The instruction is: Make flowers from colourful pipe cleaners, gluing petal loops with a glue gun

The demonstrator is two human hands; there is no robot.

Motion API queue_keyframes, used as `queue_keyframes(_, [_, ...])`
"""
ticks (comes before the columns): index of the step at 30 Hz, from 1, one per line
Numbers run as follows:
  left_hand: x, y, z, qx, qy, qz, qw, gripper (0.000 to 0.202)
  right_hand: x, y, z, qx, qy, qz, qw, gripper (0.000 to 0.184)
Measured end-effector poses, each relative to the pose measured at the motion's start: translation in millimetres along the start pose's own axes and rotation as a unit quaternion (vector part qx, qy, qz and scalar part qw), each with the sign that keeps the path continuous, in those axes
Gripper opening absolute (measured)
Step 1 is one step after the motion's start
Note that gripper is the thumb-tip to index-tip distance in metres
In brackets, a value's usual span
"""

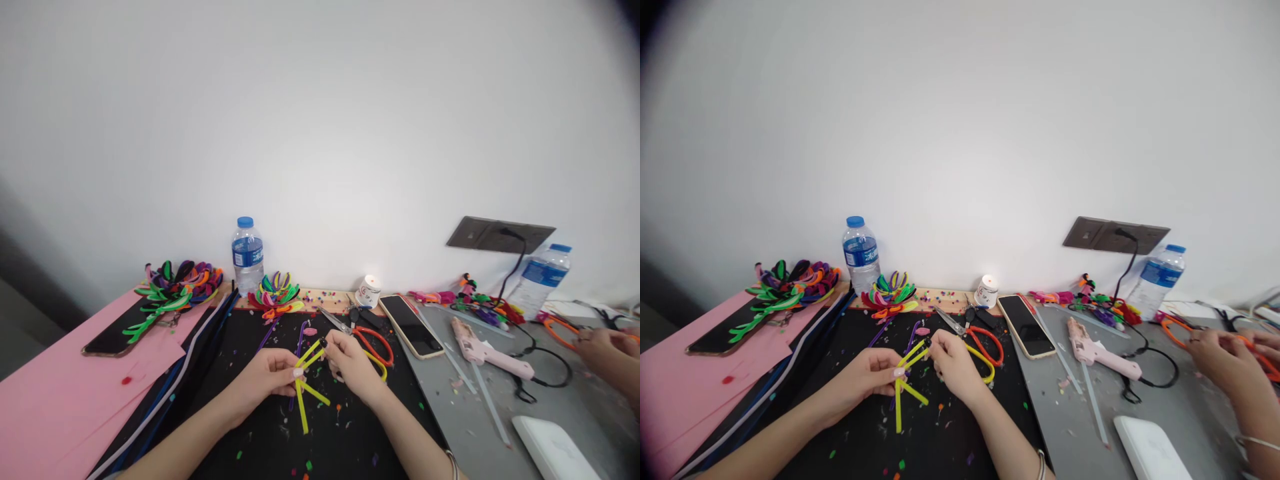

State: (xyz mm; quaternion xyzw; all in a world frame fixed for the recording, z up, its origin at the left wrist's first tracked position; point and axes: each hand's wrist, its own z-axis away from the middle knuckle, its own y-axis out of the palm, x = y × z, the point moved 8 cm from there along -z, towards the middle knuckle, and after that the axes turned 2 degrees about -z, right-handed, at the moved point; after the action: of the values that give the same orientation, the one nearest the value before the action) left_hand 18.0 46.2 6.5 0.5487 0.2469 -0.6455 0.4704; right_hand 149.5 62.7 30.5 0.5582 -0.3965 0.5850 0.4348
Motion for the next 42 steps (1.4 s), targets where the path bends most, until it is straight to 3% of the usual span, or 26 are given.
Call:
queue_keyframes(4, [-1, 1.1, 1, 0.005, 0.005, 0.004, 1.0, 0.021, -4, 10, 2, 0.044, 0.035, -0.163, 0.985, 0.031])
queue_keyframes(8, [-3, 2.0, 0, 0.007, 0.005, 0.013, 1.0, 0.021, -5, 12, 1, 0.05, 0.042, -0.181, 0.981, 0.032])
queue_keyframes(12, [-5, -6.0, -1, -0.037, 0.017, 0.024, 0.999, 0.021, 8, -3, 0, -0.037, -0.048, 0.01, 0.998, 0.024])
queue_keyframes(14, [-7, -12.7, -1, -0.072, 0.035, 0.031, 0.996, 0.02, 24, -4, 6, -0.076, -0.126, 0.14, 0.979, 0.013])
queue_keyframes(15, [-8, -15.6, 0, -0.086, 0.043, 0.034, 0.995, 0.02, 31, 0, 10, -0.075, -0.162, 0.196, 0.964, 0.01])
queue_keyframes(19, [-10, -23.3, 1, -0.128, 0.064, 0.042, 0.989, 0.019, 42, 28, 24, 0.01, -0.235, 0.339, 0.911, 0.024])
queue_keyframes(22, [-11, -24.3, 1, -0.135, 0.066, 0.038, 0.988, 0.019, 45, 33, 27, 0.019, -0.246, 0.367, 0.897, 0.008])
queue_keyframes(29, [-11, -27.9, 2, -0.155, 0.073, 0.042, 0.984, 0.019, 42, 35, 26, 0.027, -0.213, 0.4, 0.891, 0.012])
queue_keyframes(32, [-11, -27.6, 2, -0.153, 0.073, 0.039, 0.985, 0.02, 41, 35, 25, 0.018, -0.219, 0.395, 0.892, 0.006])
queue_keyframes(38, [-9, -23.7, -1, -0.127, 0.062, 0.0, 0.99, 0.021, 37, 8, 16, -0.104, -0.196, 0.271, 0.937, 0.024])
queue_keyframes(42, [-10, -17.5, -2, -0.104, 0.061, -0.034, 0.992, 0.022, 30, -2, 11, -0.129, -0.17, 0.226, 0.95, 0.024])
